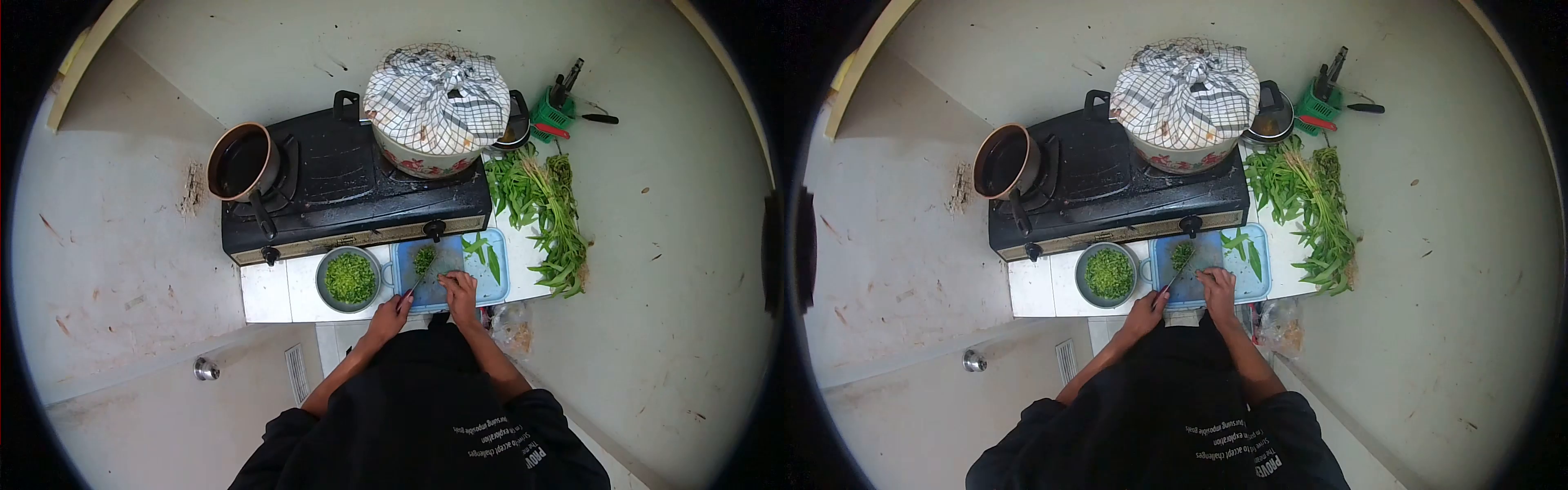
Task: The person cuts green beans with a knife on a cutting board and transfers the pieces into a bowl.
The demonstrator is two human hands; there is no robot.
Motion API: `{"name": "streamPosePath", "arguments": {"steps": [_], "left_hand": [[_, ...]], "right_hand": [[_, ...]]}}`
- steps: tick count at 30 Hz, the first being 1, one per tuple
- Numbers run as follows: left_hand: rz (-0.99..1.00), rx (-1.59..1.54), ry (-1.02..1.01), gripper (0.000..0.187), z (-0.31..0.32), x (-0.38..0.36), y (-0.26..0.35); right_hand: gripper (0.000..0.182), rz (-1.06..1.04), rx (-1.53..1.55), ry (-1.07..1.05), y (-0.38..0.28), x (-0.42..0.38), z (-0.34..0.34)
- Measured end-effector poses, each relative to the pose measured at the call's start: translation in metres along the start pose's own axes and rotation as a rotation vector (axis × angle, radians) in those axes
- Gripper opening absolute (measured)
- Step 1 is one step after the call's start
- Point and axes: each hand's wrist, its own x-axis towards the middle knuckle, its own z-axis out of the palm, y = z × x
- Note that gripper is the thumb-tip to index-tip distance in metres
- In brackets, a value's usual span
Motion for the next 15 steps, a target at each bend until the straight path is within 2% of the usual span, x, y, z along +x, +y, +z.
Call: {"name": "streamPosePath", "arguments": {"steps": [8, 11, 15], "left_hand": [[0.01, -0.015, 0.01, 0.046, 0.0, 0.0, 0.003], [-0.001, -0.033, 0.005, 0.046, -0.001, 0.0, 0.004], [0.013, -0.031, 0.009, 0.046, 0.001, 0.002, -0.001]], "right_hand": [[0.015, 0.129, 0.025, -0.045, 0.009, 0.003, 0.004], [0.008, 0.091, -0.028, -0.147, 0.004, 0.014, -0.01], [0.007, 0.17, -0.002, -0.138, 0.002, 0.022, -0.009]]}}
